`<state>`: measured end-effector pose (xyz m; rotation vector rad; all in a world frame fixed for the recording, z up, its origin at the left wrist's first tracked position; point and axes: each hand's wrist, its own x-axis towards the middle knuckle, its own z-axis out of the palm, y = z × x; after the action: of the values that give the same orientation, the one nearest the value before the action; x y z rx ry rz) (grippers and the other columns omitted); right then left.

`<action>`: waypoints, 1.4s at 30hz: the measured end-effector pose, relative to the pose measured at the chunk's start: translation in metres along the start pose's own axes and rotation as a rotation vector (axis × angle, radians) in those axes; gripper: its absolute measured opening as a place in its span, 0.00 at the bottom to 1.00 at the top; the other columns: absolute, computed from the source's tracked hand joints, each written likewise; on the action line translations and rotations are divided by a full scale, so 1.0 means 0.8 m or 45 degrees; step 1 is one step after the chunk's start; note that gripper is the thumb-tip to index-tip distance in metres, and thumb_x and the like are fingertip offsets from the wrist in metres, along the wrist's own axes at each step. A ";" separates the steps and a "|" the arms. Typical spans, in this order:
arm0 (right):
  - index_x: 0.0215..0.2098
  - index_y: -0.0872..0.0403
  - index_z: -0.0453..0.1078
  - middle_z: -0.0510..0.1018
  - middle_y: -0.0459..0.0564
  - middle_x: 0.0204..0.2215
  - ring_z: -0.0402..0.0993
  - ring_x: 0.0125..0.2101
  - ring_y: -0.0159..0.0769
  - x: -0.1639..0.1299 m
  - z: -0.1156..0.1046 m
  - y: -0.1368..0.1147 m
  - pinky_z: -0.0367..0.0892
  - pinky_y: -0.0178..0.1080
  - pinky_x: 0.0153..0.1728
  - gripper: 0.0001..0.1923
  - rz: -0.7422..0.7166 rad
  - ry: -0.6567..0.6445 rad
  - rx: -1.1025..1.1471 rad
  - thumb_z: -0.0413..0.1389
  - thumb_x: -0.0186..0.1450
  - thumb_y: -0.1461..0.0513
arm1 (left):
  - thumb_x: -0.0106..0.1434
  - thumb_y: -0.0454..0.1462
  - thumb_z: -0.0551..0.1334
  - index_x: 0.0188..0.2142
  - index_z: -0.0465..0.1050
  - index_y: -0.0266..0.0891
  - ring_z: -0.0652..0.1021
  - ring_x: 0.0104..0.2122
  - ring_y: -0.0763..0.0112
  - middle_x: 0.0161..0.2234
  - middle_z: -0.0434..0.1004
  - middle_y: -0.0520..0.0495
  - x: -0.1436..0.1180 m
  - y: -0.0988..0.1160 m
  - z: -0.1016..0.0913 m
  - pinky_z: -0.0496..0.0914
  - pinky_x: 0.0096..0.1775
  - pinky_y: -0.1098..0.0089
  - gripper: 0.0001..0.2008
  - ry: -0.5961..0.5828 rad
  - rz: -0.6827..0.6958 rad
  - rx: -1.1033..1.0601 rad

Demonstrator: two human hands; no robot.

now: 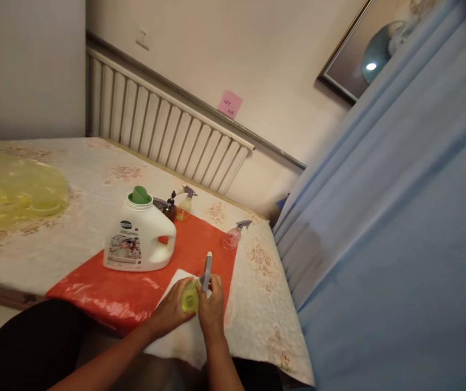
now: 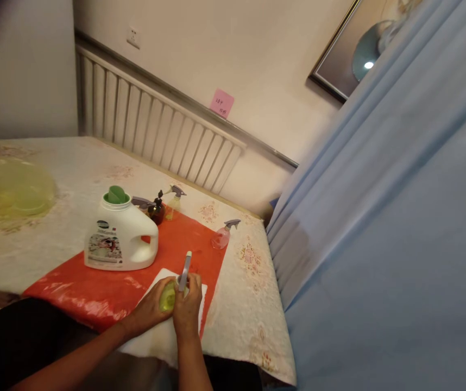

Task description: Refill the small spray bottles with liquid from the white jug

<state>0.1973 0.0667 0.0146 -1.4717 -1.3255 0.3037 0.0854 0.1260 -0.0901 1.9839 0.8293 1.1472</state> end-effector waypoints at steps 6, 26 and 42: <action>0.46 0.52 0.72 0.78 0.50 0.41 0.73 0.41 0.40 0.006 -0.006 0.005 0.68 0.42 0.45 0.13 -0.022 -0.084 0.083 0.53 0.64 0.64 | 0.52 0.32 0.67 0.59 0.54 0.44 0.70 0.56 0.53 0.56 0.66 0.40 -0.001 0.003 -0.001 0.66 0.58 0.50 0.37 0.000 0.001 0.012; 0.41 0.52 0.73 0.79 0.48 0.37 0.75 0.38 0.39 0.014 -0.018 0.008 0.68 0.40 0.42 0.11 0.049 -0.244 0.148 0.56 0.60 0.66 | 0.49 0.31 0.65 0.58 0.56 0.43 0.70 0.56 0.53 0.55 0.67 0.41 -0.002 0.008 -0.004 0.66 0.58 0.52 0.37 0.006 -0.025 0.019; 0.34 0.52 0.73 0.75 0.45 0.32 0.72 0.35 0.37 0.013 -0.011 0.011 0.67 0.37 0.39 0.05 -0.029 -0.180 0.142 0.60 0.57 0.62 | 0.51 0.32 0.65 0.58 0.57 0.43 0.70 0.56 0.53 0.55 0.67 0.41 -0.002 0.008 -0.004 0.66 0.58 0.53 0.36 0.007 -0.019 0.010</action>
<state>0.2125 0.0719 0.0155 -1.3610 -1.4136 0.4674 0.0830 0.1219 -0.0841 1.9790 0.8511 1.1431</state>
